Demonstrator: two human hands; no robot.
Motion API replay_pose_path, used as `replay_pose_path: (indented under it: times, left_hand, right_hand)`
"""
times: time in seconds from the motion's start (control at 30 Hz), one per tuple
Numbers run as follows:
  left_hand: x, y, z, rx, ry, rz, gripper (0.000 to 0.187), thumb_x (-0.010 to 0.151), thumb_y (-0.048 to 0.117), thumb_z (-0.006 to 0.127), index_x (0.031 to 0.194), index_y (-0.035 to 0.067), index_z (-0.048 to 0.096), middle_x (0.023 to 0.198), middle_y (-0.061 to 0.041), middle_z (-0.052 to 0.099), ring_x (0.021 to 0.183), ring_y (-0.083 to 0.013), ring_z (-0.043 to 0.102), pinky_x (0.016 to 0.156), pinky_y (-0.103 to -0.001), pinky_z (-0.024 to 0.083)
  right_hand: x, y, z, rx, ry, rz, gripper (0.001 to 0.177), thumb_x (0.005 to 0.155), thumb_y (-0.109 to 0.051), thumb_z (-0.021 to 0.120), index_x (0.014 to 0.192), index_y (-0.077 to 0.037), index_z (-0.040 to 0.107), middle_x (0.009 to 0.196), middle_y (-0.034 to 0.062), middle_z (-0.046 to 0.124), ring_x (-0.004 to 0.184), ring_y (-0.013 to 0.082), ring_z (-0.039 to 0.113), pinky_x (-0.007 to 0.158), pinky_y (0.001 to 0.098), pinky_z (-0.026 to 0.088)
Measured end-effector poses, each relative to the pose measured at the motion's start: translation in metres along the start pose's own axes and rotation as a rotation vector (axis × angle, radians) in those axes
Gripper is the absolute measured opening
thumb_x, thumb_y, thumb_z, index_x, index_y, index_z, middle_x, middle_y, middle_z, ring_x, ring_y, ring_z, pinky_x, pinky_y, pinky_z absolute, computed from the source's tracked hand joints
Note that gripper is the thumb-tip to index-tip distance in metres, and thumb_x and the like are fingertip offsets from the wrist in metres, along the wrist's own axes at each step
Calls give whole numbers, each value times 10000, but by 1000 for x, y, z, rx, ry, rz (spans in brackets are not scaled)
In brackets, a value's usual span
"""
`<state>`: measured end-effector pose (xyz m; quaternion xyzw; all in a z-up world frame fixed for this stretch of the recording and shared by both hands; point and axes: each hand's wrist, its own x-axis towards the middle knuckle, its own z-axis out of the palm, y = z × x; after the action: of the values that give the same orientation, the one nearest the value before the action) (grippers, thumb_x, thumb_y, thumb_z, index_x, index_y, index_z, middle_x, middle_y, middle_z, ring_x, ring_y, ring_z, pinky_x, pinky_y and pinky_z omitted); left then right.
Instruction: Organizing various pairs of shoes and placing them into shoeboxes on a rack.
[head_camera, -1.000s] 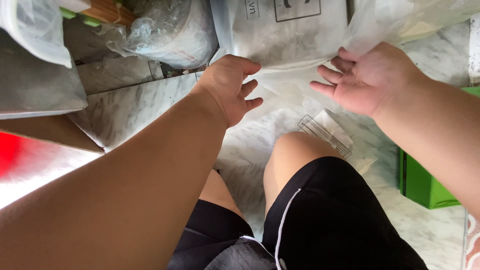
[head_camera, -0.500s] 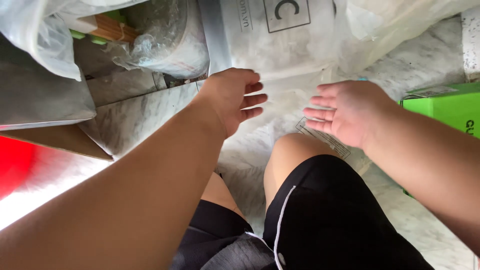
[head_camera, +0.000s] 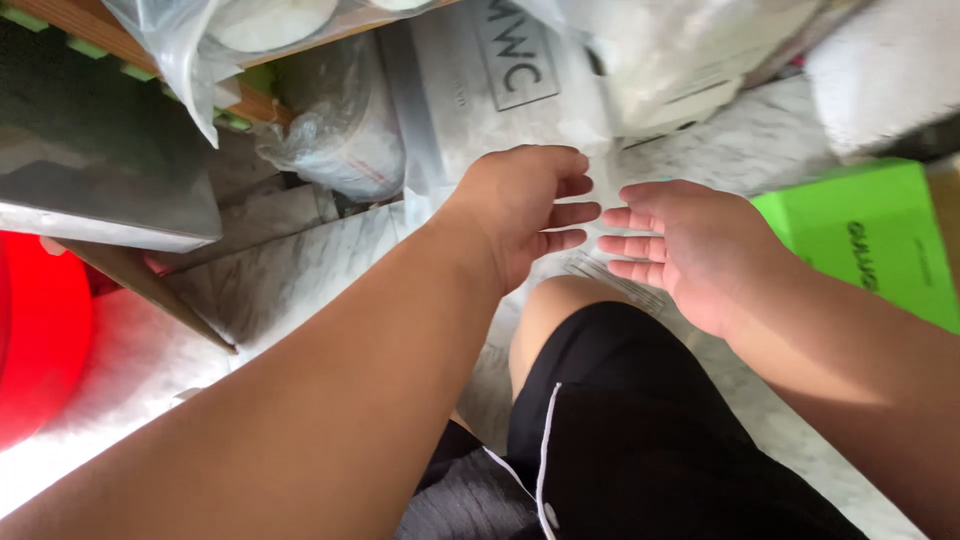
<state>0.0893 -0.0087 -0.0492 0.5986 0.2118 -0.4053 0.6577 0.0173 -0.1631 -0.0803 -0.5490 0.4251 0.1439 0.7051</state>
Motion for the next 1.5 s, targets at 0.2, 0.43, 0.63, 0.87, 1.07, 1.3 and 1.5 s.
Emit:
replay_pose_path:
  times: [0.2, 0.43, 0.63, 0.87, 1.07, 1.3, 1.5]
  left_hand:
    - [-28, -40, 62, 87, -134, 25, 357, 905, 198, 585, 1207, 13, 634, 1169, -119, 689, 1000, -267, 706, 788, -415, 578]
    - [-27, -86, 137, 211, -222, -59, 383, 901, 208, 569, 1242, 41, 625, 1185, -113, 676, 953, -260, 690, 753, -406, 572]
    - [10, -100, 206, 309, -203, -135, 433, 901, 196, 569, 1293, 19, 616, 1255, -122, 654, 1010, -254, 672, 788, -396, 576]
    - [66, -120, 262, 468, -219, -256, 490, 891, 232, 606, 1327, 10, 585, 1366, -124, 607, 1166, -270, 620, 894, -414, 552]
    - [104, -132, 278, 462, -238, -315, 538, 883, 230, 602, 1377, 26, 535, 1444, -119, 558, 1288, -293, 554, 1009, -452, 500]
    - [132, -159, 285, 472, -299, -373, 589, 885, 211, 579, 1441, 53, 469, 1528, -89, 454, 1390, -278, 433, 1096, -505, 411]
    - [156, -205, 294, 552, -289, -436, 570, 857, 258, 629, 1364, 5, 571, 1433, -178, 598, 1317, -332, 562, 1064, -493, 440]
  right_hand:
    - [-29, 42, -73, 125, 116, -172, 335, 944, -174, 573, 1229, 1, 599, 1253, 161, 659, 1117, 358, 685, 931, 494, 577]
    - [-27, 90, -176, 132, 377, -147, 316, 950, -179, 588, 1240, -53, 608, 1298, 95, 644, 1172, 290, 665, 916, 437, 588]
    - [24, 114, -279, -97, 602, -80, 369, 966, -201, 646, 1296, -41, 613, 1222, 117, 663, 1065, 267, 629, 845, 414, 540]
    - [40, 106, -332, -427, 721, 107, 675, 977, -245, 701, 1551, -47, 404, 1169, 222, 659, 850, 235, 638, 607, 400, 504]
    - [75, 126, -368, -586, 659, 63, 735, 970, -221, 716, 1609, -75, 382, 1203, 235, 659, 778, 226, 662, 561, 375, 520]
    - [84, 143, -384, -728, 583, 2, 688, 987, -206, 724, 1581, -20, 430, 1126, 231, 695, 787, 274, 688, 565, 396, 532]
    - [83, 139, -379, -648, 511, 292, 574, 1013, -360, 729, 1468, -35, 597, 1055, 302, 692, 875, 456, 711, 525, 483, 486]
